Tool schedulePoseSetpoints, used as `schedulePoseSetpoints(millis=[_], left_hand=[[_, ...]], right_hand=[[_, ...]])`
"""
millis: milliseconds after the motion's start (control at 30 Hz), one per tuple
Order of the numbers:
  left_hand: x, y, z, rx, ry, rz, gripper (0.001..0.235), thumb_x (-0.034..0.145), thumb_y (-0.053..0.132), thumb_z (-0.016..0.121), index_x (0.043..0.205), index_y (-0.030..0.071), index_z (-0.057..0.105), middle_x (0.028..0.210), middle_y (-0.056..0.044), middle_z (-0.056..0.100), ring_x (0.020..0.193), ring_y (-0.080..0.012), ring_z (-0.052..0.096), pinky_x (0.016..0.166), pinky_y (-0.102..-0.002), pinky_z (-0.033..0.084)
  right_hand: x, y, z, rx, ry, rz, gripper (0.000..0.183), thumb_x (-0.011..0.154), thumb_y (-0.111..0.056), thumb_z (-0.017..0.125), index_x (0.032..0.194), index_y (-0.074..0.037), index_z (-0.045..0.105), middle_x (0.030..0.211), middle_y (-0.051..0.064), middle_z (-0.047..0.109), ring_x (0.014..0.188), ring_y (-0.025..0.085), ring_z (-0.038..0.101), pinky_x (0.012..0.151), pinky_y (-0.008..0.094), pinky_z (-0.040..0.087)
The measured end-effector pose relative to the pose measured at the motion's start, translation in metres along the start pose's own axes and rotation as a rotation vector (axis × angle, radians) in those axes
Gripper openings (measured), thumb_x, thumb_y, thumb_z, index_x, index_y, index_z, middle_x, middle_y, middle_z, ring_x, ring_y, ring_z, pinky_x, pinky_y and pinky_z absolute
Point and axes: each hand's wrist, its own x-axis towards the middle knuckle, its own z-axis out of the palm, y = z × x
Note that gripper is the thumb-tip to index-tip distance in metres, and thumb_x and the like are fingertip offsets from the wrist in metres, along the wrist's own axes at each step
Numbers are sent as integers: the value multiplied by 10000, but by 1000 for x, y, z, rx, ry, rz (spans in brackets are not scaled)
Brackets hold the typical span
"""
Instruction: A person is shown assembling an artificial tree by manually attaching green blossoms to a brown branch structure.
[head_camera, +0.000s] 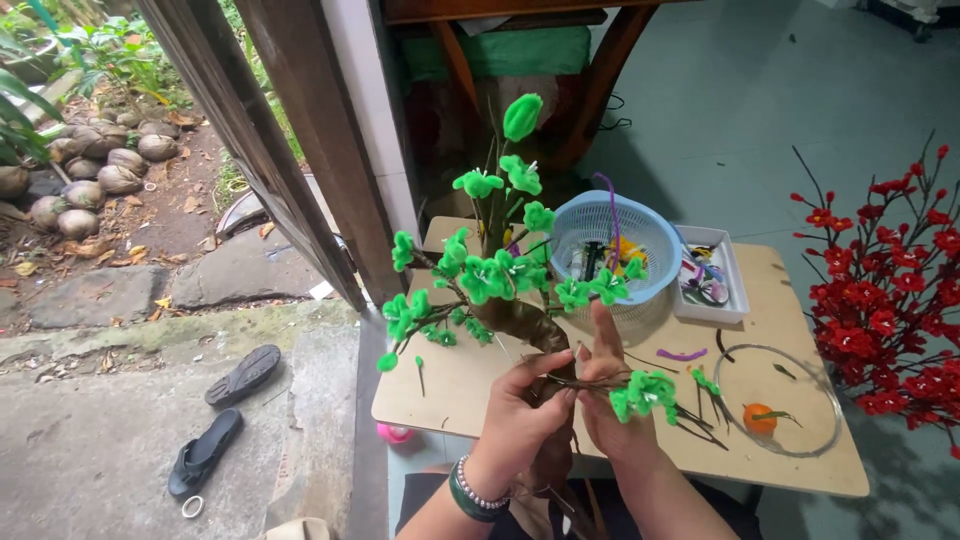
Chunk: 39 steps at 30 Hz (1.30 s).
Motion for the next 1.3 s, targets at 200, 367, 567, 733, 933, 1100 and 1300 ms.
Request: schedulePoseSetpoints(millis=[200, 367, 567, 733, 933, 1100, 1300], left_hand=[[0, -8, -2, -67, -22, -190, 414, 827, 89, 759, 1239, 50, 741, 1111, -60, 749, 1040, -135, 716, 940, -235, 568], [4, -4, 2, -135, -13, -234, 358, 859, 114, 714, 1213, 66, 727, 1287, -116, 750, 1136, -163, 715, 998, -271, 563], [4, -25, -2, -138, 66, -207, 350, 884, 19, 670, 1219, 60, 761, 957, -1, 735, 689, -34, 538, 719, -184, 486], [6, -27, -7, 106, 150, 31, 349, 935, 76, 667, 1276, 119, 728, 1083, -35, 590, 1017, -152, 613, 961, -286, 487], [8, -29, 3, 42, 224, 324, 133, 962, 7, 639, 1074, 63, 684, 1133, -107, 540, 885, -200, 551, 770, -344, 444], [13, -45, 2, 213, 270, 454, 284, 963, 66, 688, 1243, 115, 704, 1321, -130, 632, 1272, -269, 610, 1147, -406, 465], [20, -41, 3, 429, 222, 382, 329, 943, 160, 712, 1264, 236, 704, 1180, -40, 656, 1123, -216, 635, 1092, -403, 480]], right_hand=[[-6, 8, -7, -522, -34, -25, 311, 1036, -504, 561, 960, -210, 629, 1754, 73, 40, 1636, 230, 20, 1279, 610, 42], [-1, 10, 10, -14, 85, 6, 128, 982, -140, 672, 1057, -98, 766, 1761, 27, 56, 1528, 225, 290, 1200, 456, 296], [-4, 2, 14, 213, 355, 376, 838, 865, -21, 617, 1621, -69, 261, 1660, 107, 342, 1456, 217, 395, 1153, 377, 344], [-25, -8, 14, -475, 326, 383, 369, 889, -86, 672, 1252, -33, 632, 1470, 78, 588, 1346, 182, 574, 1012, 355, 557], [-33, -16, 6, -833, 136, 412, 47, 927, -96, 652, 918, -81, 696, 965, 43, 710, 884, 147, 714, 740, 305, 636], [-5, -50, 15, -880, 120, 523, 251, 967, -293, 554, 1101, -125, 684, 1204, 32, 791, 1211, 172, 711, 1060, 389, 533], [21, -45, -9, -725, 197, 599, 267, 1035, -168, 542, 963, -39, 765, 517, 137, 671, 345, 192, 517, 372, 256, 444]])
